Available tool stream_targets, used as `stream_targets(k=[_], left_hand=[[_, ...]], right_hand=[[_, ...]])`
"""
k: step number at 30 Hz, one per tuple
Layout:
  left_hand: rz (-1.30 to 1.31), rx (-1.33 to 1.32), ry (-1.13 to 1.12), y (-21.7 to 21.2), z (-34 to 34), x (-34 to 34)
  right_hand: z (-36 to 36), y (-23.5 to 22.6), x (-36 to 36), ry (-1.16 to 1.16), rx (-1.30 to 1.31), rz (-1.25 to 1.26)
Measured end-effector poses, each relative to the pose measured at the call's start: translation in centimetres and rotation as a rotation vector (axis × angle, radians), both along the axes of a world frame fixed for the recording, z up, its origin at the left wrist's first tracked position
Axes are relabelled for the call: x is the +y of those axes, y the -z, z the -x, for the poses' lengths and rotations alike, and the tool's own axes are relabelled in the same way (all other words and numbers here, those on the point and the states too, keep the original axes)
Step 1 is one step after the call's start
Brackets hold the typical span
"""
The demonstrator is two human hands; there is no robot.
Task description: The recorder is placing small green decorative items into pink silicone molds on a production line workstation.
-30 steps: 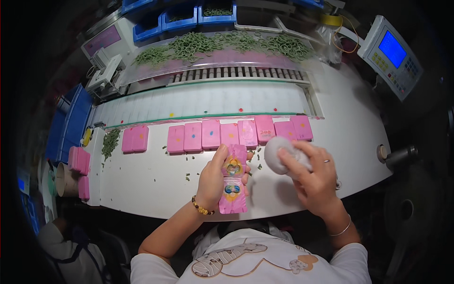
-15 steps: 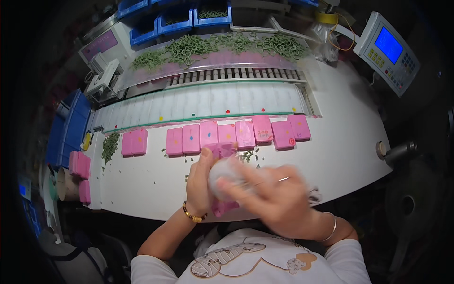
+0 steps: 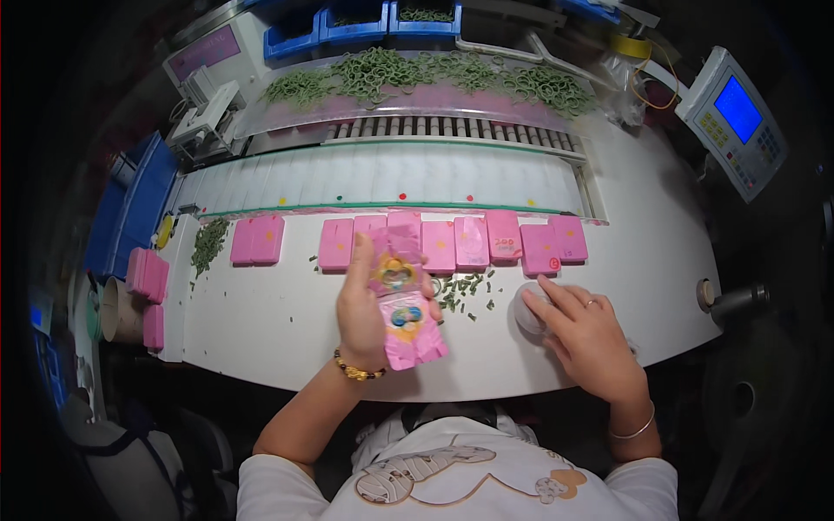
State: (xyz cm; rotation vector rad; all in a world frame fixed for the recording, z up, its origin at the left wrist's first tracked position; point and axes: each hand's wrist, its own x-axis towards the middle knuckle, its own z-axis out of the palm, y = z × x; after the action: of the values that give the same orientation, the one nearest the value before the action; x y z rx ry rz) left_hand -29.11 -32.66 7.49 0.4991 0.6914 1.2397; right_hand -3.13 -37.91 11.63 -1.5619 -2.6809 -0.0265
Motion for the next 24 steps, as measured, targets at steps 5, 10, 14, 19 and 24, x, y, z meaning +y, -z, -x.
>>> stream_targets(k=[5, 10, 14, 19, 24], left_hand=[[0.067, -0.106, 0.164, -0.1, -3.3, -1.4], [0.033, -0.027, 0.159, -0.9, -4.8, -2.4], [0.117, -0.110, 0.225, -0.3, -4.2, -2.6], [0.189, -0.229, 0.239, 0.1, -4.4, -2.6], [0.152, -0.221, 0.139, -0.1, -4.3, -2.4]], right_hand=[[3.0, 1.0, 1.9, 0.034, 1.017, 0.307], [7.1, 3.0, 2.9, 0.201, 1.531, 0.554], [6.9, 2.8, 2.7, 0.278, 1.781, 0.861], [6.7, 3.4, 2.4, 0.346, 1.873, 0.940], [6.8, 2.5, 2.2, 0.208, 1.967, 1.004]])
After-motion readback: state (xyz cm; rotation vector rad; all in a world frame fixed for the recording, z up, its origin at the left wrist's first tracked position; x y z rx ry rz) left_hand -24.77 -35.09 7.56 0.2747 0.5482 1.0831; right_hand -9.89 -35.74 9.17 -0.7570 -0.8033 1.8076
